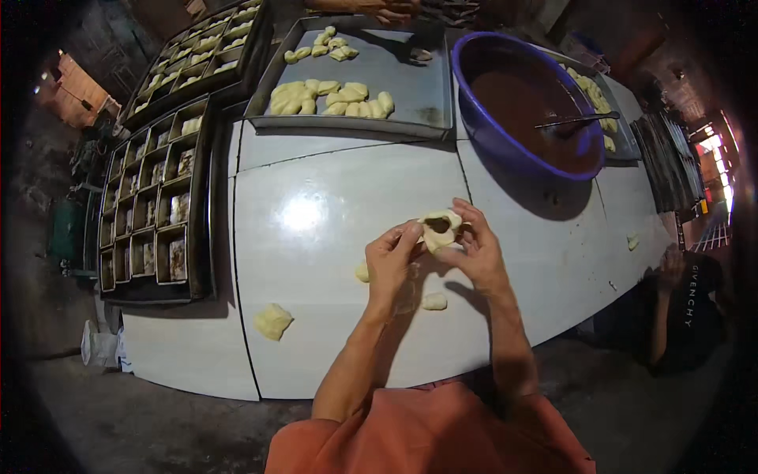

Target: The person prepares filled dough pieces on a work surface, intermittently filling sections with a brown sauce from a bowl using a spoon, and places the shaped dough rolls into baking tins on trays.

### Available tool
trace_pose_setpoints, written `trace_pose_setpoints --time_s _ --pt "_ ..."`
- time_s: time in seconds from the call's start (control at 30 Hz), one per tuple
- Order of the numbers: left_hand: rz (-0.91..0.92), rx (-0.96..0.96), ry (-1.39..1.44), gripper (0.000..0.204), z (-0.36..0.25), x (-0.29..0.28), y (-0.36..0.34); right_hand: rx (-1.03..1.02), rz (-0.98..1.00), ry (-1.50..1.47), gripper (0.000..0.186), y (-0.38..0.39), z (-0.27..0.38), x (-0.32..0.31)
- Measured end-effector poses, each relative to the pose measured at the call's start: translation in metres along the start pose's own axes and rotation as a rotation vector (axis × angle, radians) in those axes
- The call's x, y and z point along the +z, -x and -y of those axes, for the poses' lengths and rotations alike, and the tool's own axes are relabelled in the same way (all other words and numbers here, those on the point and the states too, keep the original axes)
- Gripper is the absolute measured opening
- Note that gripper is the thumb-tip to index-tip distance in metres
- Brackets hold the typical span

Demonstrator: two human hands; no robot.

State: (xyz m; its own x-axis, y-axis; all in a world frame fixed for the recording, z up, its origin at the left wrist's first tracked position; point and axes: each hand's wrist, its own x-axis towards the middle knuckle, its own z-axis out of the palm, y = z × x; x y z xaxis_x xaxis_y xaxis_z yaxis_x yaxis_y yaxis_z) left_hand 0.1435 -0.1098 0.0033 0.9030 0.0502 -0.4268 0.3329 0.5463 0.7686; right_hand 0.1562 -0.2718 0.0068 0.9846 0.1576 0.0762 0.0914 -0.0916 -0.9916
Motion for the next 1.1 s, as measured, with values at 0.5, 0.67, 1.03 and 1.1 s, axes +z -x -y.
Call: trace_pose_setpoints --time_s 0.5,0.67,1.03,1.1 --pt "0.162 -0.033 -0.218 0.038 -0.031 -0.035 0.007 0.180 -0.116 -0.136 0.024 0.014 0.018 0.062" --pt "0.212 -0.135 -0.185 0.036 -0.039 -0.035 0.009 0.290 -0.101 -0.260 0.019 0.025 0.012 0.053" --pt "0.243 -0.034 -0.199 0.034 -0.040 -0.030 0.016 -0.144 0.140 0.121 0.046 0.033 0.000 0.039" --pt "0.285 0.019 -0.198 0.033 -0.033 -0.027 0.019 -0.314 0.002 0.114 0.038 0.029 -0.013 0.033"
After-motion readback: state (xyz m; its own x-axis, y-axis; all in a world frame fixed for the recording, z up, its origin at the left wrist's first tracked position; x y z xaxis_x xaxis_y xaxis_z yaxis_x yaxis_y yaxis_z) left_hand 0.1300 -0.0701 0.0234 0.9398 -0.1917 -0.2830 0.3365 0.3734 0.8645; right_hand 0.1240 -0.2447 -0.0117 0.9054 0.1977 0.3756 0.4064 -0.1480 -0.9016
